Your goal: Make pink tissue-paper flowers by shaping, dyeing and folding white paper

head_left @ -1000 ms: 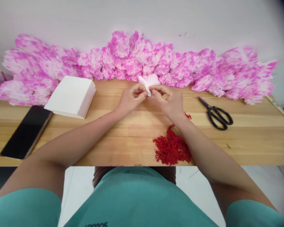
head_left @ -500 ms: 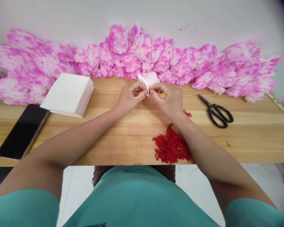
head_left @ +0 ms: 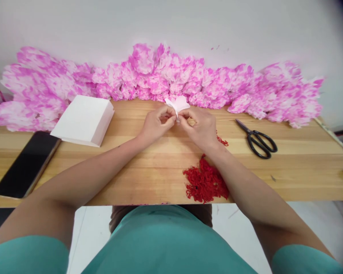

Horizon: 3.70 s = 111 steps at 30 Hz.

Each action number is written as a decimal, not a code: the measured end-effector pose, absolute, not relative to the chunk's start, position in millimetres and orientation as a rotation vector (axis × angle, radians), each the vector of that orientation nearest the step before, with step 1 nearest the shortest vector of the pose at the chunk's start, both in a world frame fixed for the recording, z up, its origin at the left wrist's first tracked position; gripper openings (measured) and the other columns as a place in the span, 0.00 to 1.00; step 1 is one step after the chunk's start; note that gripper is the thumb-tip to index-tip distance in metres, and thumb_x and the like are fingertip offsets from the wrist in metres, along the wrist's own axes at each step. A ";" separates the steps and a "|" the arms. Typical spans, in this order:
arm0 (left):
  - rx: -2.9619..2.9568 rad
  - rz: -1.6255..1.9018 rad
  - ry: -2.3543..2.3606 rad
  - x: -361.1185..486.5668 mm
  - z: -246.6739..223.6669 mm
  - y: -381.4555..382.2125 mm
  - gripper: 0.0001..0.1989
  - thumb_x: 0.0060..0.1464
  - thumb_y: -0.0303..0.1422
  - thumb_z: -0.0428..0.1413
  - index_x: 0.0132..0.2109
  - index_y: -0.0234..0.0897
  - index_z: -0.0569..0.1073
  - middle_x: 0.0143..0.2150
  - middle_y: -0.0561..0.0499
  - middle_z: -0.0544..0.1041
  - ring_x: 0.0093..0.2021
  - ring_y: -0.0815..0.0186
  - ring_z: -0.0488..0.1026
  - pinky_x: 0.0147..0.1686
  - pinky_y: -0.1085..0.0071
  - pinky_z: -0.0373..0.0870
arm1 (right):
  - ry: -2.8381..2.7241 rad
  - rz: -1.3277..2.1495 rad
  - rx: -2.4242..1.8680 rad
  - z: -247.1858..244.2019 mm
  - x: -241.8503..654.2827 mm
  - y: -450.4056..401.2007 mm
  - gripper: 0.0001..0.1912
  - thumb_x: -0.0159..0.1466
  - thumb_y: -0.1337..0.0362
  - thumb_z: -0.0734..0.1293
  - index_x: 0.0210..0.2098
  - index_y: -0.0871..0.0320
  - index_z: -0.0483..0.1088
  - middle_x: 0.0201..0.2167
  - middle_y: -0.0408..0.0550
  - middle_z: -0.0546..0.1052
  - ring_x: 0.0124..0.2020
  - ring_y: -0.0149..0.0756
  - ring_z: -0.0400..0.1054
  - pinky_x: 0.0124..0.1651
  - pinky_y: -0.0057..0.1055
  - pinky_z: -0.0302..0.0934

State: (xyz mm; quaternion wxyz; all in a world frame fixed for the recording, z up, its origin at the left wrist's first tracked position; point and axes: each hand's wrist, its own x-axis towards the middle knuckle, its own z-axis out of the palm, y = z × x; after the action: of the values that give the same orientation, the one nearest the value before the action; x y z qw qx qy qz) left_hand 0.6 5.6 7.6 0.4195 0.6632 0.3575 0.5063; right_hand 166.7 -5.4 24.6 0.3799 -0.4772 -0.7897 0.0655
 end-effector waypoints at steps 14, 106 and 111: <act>1.642 1.287 0.864 0.6 4.8 8.5 0.03 0.55 0.29 0.55 0.34 0.34 0.70 0.31 0.52 0.76 0.33 0.72 0.74 0.36 0.76 0.70 | -1.894 0.316 -1.177 26.2 165.4 -5.6 0.05 0.62 0.66 0.66 0.31 0.55 0.74 0.29 0.44 0.79 0.32 0.35 0.72 0.37 0.32 0.62; 1.673 1.205 1.066 -3.5 20.4 -6.5 0.16 0.61 0.42 0.51 0.30 0.36 0.69 0.26 0.53 0.72 0.28 0.68 0.69 0.32 0.71 0.66 | -1.598 0.707 -1.142 27.3 168.2 1.6 0.08 0.64 0.60 0.65 0.36 0.55 0.76 0.32 0.44 0.80 0.33 0.35 0.71 0.36 0.31 0.62; 1.698 1.176 1.045 -2.2 21.1 -6.1 0.15 0.59 0.42 0.53 0.31 0.36 0.70 0.28 0.53 0.73 0.29 0.68 0.70 0.32 0.73 0.66 | -1.641 0.667 -1.093 27.7 168.2 0.4 0.09 0.64 0.59 0.65 0.36 0.55 0.75 0.35 0.45 0.80 0.35 0.35 0.72 0.39 0.32 0.62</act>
State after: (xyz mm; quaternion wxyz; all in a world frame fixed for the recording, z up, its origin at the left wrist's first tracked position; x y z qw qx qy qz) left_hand -2.2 -6.1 21.1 0.4018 0.6719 0.4133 0.4651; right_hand 168.2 0.4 27.7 0.5054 -0.4531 -0.6804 0.2763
